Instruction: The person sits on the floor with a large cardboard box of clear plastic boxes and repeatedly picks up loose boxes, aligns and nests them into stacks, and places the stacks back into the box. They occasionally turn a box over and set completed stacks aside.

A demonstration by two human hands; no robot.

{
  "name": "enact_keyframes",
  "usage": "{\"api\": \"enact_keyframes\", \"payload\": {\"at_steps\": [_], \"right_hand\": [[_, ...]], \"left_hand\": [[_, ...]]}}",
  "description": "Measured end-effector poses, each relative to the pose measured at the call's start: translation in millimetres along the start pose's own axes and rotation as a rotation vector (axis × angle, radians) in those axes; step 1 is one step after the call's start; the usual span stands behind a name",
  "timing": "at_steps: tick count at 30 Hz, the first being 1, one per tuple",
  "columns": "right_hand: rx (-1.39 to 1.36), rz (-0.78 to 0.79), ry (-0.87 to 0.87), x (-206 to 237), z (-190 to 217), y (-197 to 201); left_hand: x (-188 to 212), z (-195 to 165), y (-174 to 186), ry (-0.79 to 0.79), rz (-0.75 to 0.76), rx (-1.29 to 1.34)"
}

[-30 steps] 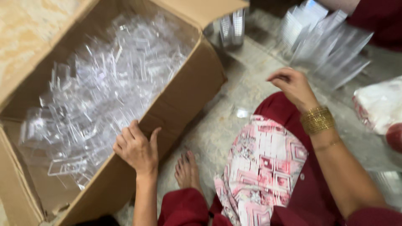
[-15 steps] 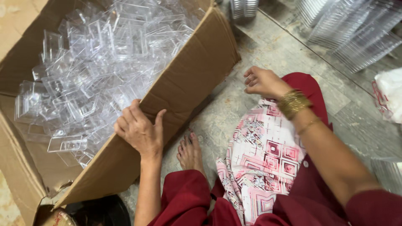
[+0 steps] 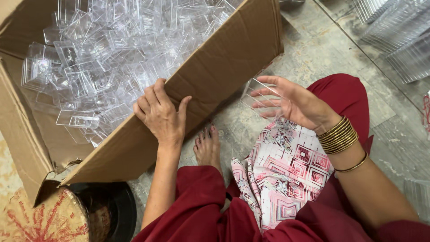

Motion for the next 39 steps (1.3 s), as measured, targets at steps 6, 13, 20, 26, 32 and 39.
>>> {"api": "enact_keyframes", "payload": {"at_steps": [6, 13, 20, 26, 32, 39], "right_hand": [[0.709, -0.238, 0.081, 7.0, 24.4, -27.5], [0.983, -0.235, 0.549, 12.1, 86.4, -84.5], [0.936, -0.224, 0.674, -2.9, 102.0, -128.6], [1.105, -0.201, 0.788, -7.4, 107.9, -173.5], [1.096, -0.185, 0.806, -5.9, 105.0, -192.5], [0.971, -0.172, 0.797, -8.7, 103.8, -191.8]], "left_hand": [[20.0, 0.3, 32.4, -0.112, -0.014, 0.183], [146.8, 141.0, 154.9, 0.218, -0.26, 0.197], [237.3, 175.5, 238.4, 0.396, -0.606, 0.722], [254.1, 148.3, 232.0, 0.32, -0.71, 0.968], [244.5, 96.5, 206.5, 0.184, -0.613, 1.317], [224.4, -7.4, 151.4, 0.18, -0.124, 1.52]]}}
Point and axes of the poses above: each hand's wrist, its own x-axis away from the middle knuckle, its own y-axis out of the back of the hand, z = x × y, the point moved 9 cm from there along -x, towards the middle knuckle, and after that the axes turned 8 degrees about x, right-handed, at the moved point
